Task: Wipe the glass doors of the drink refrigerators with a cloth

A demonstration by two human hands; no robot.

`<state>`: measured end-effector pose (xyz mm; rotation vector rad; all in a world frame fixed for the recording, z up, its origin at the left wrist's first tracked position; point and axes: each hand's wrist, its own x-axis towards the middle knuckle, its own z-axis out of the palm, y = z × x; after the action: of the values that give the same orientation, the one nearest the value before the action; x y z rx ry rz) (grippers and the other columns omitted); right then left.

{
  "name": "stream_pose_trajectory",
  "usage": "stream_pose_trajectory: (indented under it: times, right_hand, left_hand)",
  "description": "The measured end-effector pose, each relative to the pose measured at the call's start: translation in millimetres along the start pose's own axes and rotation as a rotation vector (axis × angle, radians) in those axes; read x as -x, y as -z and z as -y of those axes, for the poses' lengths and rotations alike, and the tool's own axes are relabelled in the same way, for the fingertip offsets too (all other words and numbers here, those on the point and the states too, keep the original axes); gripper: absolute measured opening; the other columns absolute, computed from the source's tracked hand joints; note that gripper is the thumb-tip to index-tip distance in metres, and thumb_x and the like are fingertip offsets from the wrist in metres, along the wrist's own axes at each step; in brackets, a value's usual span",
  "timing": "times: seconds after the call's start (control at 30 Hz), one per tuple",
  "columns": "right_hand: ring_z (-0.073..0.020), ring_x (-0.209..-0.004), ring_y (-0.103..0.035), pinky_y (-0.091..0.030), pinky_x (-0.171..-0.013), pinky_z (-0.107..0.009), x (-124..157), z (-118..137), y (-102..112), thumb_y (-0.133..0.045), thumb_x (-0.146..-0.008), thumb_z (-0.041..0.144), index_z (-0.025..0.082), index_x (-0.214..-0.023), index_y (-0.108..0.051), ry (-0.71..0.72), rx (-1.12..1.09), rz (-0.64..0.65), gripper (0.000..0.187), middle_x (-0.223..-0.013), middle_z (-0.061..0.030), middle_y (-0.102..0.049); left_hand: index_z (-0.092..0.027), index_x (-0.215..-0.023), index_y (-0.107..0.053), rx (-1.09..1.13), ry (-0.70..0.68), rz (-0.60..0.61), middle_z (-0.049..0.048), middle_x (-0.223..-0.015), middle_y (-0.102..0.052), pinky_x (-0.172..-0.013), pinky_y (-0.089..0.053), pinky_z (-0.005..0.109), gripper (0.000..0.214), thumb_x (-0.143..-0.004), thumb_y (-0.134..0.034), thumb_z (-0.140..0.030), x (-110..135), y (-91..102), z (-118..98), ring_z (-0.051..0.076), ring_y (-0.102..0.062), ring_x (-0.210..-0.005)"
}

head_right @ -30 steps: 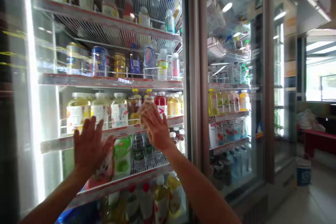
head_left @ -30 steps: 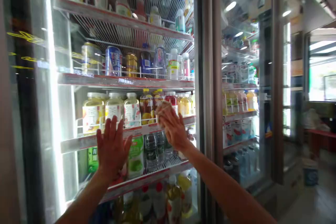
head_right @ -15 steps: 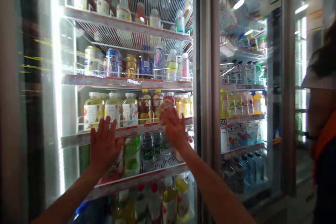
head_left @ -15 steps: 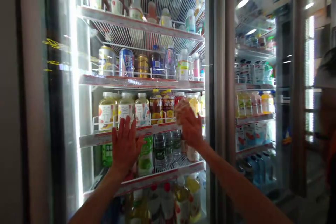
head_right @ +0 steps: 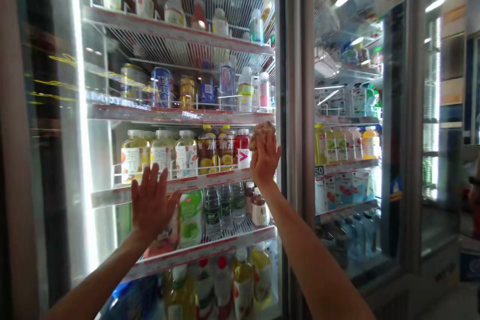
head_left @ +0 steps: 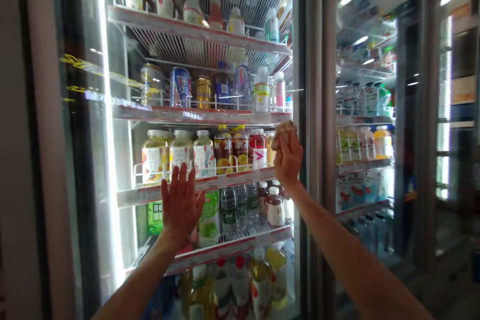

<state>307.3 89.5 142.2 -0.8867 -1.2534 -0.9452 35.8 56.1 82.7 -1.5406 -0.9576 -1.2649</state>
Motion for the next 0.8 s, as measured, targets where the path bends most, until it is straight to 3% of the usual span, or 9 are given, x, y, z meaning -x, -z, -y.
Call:
stream_pose_trajectory:
  times: [0.07, 0.2, 0.27, 0.43, 0.47, 0.5, 0.63, 0.67, 0.8]
  right_hand:
    - [-0.0299, -0.139, -0.025, -0.03, -0.104, -0.059, -2.8, 5.6, -3.6, -0.035, -0.088, 0.014, 0.032, -0.144, -0.025, -0.019, -0.016, 0.003, 0.059, -0.15, -0.0023, -0.03]
    - [-0.0217, -0.141, -0.02, -0.023, -0.114, -0.05, 13.9, 47.0, -4.9, -0.042, -0.087, 0.018, 0.034, -0.143, -0.027, 0.492, -0.106, 0.303, 0.06, -0.147, 0.0035, -0.037]
    - [-0.0195, -0.14, -0.023, -0.021, -0.115, -0.048, 17.8, 53.3, -3.9, -0.043, -0.087, 0.02, 0.034, -0.142, -0.03, 0.586, -0.104, 0.351, 0.058, -0.146, 0.0047, -0.039]
    - [-0.0309, -0.138, -0.026, -0.03, -0.104, -0.059, -5.1, 18.9, -7.7, -0.037, -0.085, 0.014, 0.028, -0.143, -0.029, -0.009, -0.002, 0.049, 0.06, -0.15, -0.0035, -0.031]
    - [-0.0319, -0.138, -0.026, -0.032, -0.103, -0.06, -6.8, 15.3, -7.7, -0.036, -0.085, 0.013, 0.027, -0.144, -0.029, -0.059, 0.0, 0.016, 0.061, -0.15, -0.0042, -0.03]
    - [-0.0313, -0.138, -0.025, -0.032, -0.104, -0.059, -5.4, 14.4, -6.6, -0.036, -0.085, 0.013, 0.027, -0.144, -0.029, -0.04, -0.008, 0.021, 0.061, -0.15, -0.004, -0.03]
    - [-0.022, -0.139, -0.026, -0.025, -0.113, -0.048, 20.6, 13.0, 5.8, -0.039, -0.087, 0.016, 0.03, -0.141, -0.035, 0.341, -0.064, 0.248, 0.055, -0.147, 0.0, -0.037]
    - [-0.0213, -0.138, -0.027, -0.024, -0.113, -0.048, 25.5, 6.7, 8.7, -0.038, -0.088, 0.017, 0.03, -0.14, -0.037, 0.35, -0.054, 0.256, 0.054, -0.146, -0.0008, -0.039]
    - [-0.0272, -0.136, -0.03, -0.03, -0.106, -0.055, 15.4, -30.5, 7.0, -0.033, -0.088, 0.018, 0.019, -0.136, -0.044, -0.08, 0.045, -0.009, 0.049, -0.147, -0.0107, -0.036]
  left_hand:
    - [-0.024, -0.146, -0.006, 0.006, 0.01, 0.002, 0.0075, -0.153, -0.014, -0.116, -0.007, 0.048, 0.072, -0.088, -0.046, -0.034, 0.4, -0.8, -0.2, 0.023, -0.011, -0.142]
    - [-0.025, -0.146, -0.005, -0.005, -0.001, -0.004, 0.0071, -0.154, -0.013, -0.116, -0.006, 0.046, 0.072, -0.088, -0.047, -0.033, 0.0, -0.8, 0.1, 0.022, -0.011, -0.142]
    - [-0.024, -0.147, -0.006, -0.014, -0.011, -0.007, 0.0077, -0.153, -0.014, -0.116, -0.007, 0.045, 0.072, -0.088, -0.047, -0.034, -0.3, 0.1, 0.5, 0.021, -0.011, -0.142]
    - [-0.021, -0.147, -0.007, -0.06, -0.033, -0.007, 0.0092, -0.153, -0.015, -0.116, -0.007, 0.043, 0.072, -0.089, -0.047, -0.033, 0.2, 1.0, 0.9, 0.02, -0.008, -0.142]
    - [-0.021, -0.147, -0.007, -0.061, -0.029, -0.005, 0.0093, -0.153, -0.016, -0.116, -0.007, 0.043, 0.072, -0.089, -0.047, -0.033, 0.3, 0.9, 0.8, 0.02, -0.008, -0.142]
    - [-0.021, -0.147, -0.007, -0.059, -0.027, -0.004, 0.0093, -0.153, -0.016, -0.116, -0.007, 0.044, 0.072, -0.089, -0.047, -0.033, 0.4, 0.8, 0.8, 0.02, -0.008, -0.142]
    - [-0.022, -0.147, -0.007, -0.051, -0.027, -0.014, 0.0078, -0.153, -0.015, -0.116, -0.008, 0.043, 0.072, -0.088, -0.048, -0.034, 0.4, 0.3, 0.9, 0.02, -0.009, -0.142]
    - [-0.022, -0.147, -0.007, -0.053, -0.031, -0.018, 0.0077, -0.153, -0.015, -0.116, -0.007, 0.043, 0.072, -0.088, -0.048, -0.034, 0.4, 0.1, 0.9, 0.02, -0.009, -0.142]
    - [-0.021, -0.147, -0.006, -0.06, -0.033, -0.017, 0.0086, -0.153, -0.014, -0.116, -0.006, 0.044, 0.072, -0.088, -0.047, -0.034, 0.9, -1.0, 0.4, 0.021, -0.009, -0.142]
